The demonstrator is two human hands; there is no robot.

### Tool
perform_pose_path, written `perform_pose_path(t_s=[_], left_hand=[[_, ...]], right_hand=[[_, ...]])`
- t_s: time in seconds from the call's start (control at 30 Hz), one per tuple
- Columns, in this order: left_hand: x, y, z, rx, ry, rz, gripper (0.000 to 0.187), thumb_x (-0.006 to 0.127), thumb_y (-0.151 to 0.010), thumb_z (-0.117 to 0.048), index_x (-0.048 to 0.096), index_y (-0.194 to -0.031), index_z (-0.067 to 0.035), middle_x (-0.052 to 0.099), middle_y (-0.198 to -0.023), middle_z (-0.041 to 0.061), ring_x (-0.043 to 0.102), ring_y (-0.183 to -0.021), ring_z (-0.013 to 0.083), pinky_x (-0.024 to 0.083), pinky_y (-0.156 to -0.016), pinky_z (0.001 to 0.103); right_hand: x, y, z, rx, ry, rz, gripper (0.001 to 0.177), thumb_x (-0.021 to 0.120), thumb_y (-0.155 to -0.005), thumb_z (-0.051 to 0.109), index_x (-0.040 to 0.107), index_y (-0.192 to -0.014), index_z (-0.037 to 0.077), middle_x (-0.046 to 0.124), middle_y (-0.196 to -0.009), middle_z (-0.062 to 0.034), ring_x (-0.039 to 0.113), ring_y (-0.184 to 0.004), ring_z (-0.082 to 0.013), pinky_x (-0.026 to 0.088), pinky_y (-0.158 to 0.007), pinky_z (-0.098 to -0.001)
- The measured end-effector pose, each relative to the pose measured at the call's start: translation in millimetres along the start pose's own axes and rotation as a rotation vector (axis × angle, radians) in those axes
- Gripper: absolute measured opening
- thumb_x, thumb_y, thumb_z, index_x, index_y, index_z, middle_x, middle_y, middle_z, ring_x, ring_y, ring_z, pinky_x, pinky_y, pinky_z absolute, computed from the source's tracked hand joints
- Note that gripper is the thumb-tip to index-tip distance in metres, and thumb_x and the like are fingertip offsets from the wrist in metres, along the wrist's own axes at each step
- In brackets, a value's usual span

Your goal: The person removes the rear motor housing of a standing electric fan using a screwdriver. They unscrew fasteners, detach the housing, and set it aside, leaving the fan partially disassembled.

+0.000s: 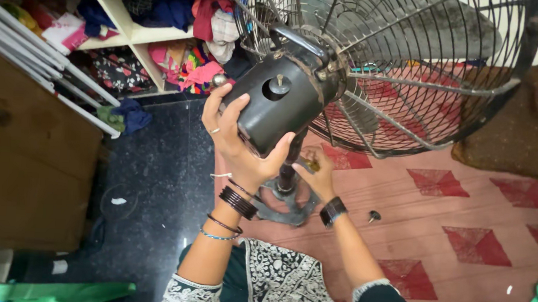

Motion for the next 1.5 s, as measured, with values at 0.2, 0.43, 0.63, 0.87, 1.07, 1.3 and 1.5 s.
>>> perform_pose_path(t_s=[0.2, 0.43, 0.63, 0.87, 1.07, 1.3, 1.5], left_hand=[[4.2, 1.1, -1.4, 0.018, 0.011, -0.015, 0.086, 0.091, -0.075, -0.032, 0.044, -0.145, -0.016, 0.038, -0.154, 0.019, 0.040, -0.141, 0.0374, 0.036, -0.122, 0.051], [13.7, -4.4, -11.3, 0.061, -0.015, 0.008, 0.080, 0.092, -0.071, -0.036, 0.052, -0.138, -0.015, 0.044, -0.149, 0.018, 0.041, -0.137, 0.0373, 0.032, -0.120, 0.056], [5.2, 2.7, -18.2, 0.079, 0.084, 0.060, 0.077, 0.091, -0.072, -0.038, 0.055, -0.136, -0.016, 0.044, -0.149, 0.017, 0.041, -0.137, 0.0370, 0.034, -0.120, 0.054], [-28.8, 8.4, 6.1, 0.068, 0.252, 0.124, 0.079, 0.090, -0.074, -0.040, 0.053, -0.139, -0.015, 0.046, -0.148, 0.020, 0.048, -0.138, 0.0357, 0.040, -0.118, 0.048], [-54.6, 4.4, 40.7, 0.047, 0.338, 0.016, 0.081, 0.088, -0.069, -0.039, 0.053, -0.138, -0.012, 0.051, -0.145, 0.020, 0.051, -0.137, 0.0340, 0.041, -0.115, 0.045], [-65.9, -3.6, 53.9, -0.029, 0.320, -0.072, 0.078, 0.088, -0.073, -0.027, 0.052, -0.140, -0.012, 0.049, -0.146, 0.017, 0.049, -0.139, 0.0329, 0.037, -0.119, 0.043], [-43.6, -20.6, 24.4, -0.042, 0.076, -0.041, 0.077, 0.092, -0.075, -0.022, 0.051, -0.140, -0.012, 0.047, -0.147, 0.018, 0.047, -0.137, 0.0361, 0.038, -0.120, 0.047]], right_hand=[[24.8, -54.1, -27.8, 0.026, -0.345, 0.396, 0.074, 0.090, -0.073, 0.018, 0.051, -0.133, 0.003, 0.060, -0.123, -0.0015, 0.058, -0.112, -0.0124, 0.049, -0.096, -0.0316], [32.2, -53.9, -71.4, -0.026, -0.244, 0.312, 0.063, 0.082, -0.086, 0.025, 0.053, -0.137, 0.003, 0.060, -0.133, -0.0061, 0.058, -0.118, -0.0163, 0.049, -0.102, -0.0360], [21.6, -32.2, -63.9, 0.049, -0.113, 0.180, 0.046, 0.080, -0.088, 0.027, 0.062, -0.122, 0.002, 0.068, -0.117, -0.0058, 0.064, -0.104, -0.0183, 0.055, -0.091, -0.0362], [32.6, -12.6, 5.3, -0.001, -0.264, 0.169, 0.047, 0.088, -0.076, 0.013, 0.064, -0.114, 0.002, 0.068, -0.108, -0.0033, 0.065, -0.099, -0.0145, 0.055, -0.087, -0.0332], [53.7, -4.0, 34.2, 0.126, -0.074, 0.126, 0.030, 0.087, -0.078, 0.010, 0.072, -0.102, 0.002, 0.075, -0.096, -0.0010, 0.070, -0.087, -0.0110, 0.057, -0.081, -0.0291], [78.8, -2.2, 52.7, 0.124, -0.026, -0.097, 0.036, 0.085, -0.076, 0.010, 0.069, -0.107, 0.002, 0.071, -0.091, -0.0004, 0.063, -0.082, -0.0066, 0.055, -0.077, -0.0261], [92.9, -7.2, 64.2, 0.181, 0.008, -0.367, 0.034, 0.084, -0.075, 0.010, 0.070, -0.105, 0.001, 0.072, -0.087, -0.0025, 0.063, -0.078, -0.0075, 0.054, -0.073, -0.0272]])
Point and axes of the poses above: each hand's wrist, its own y-axis away from the middle knuckle, its own x-axis out of the palm, z = x × y, the point moved 6 cm from there along -y, towards the middle knuckle
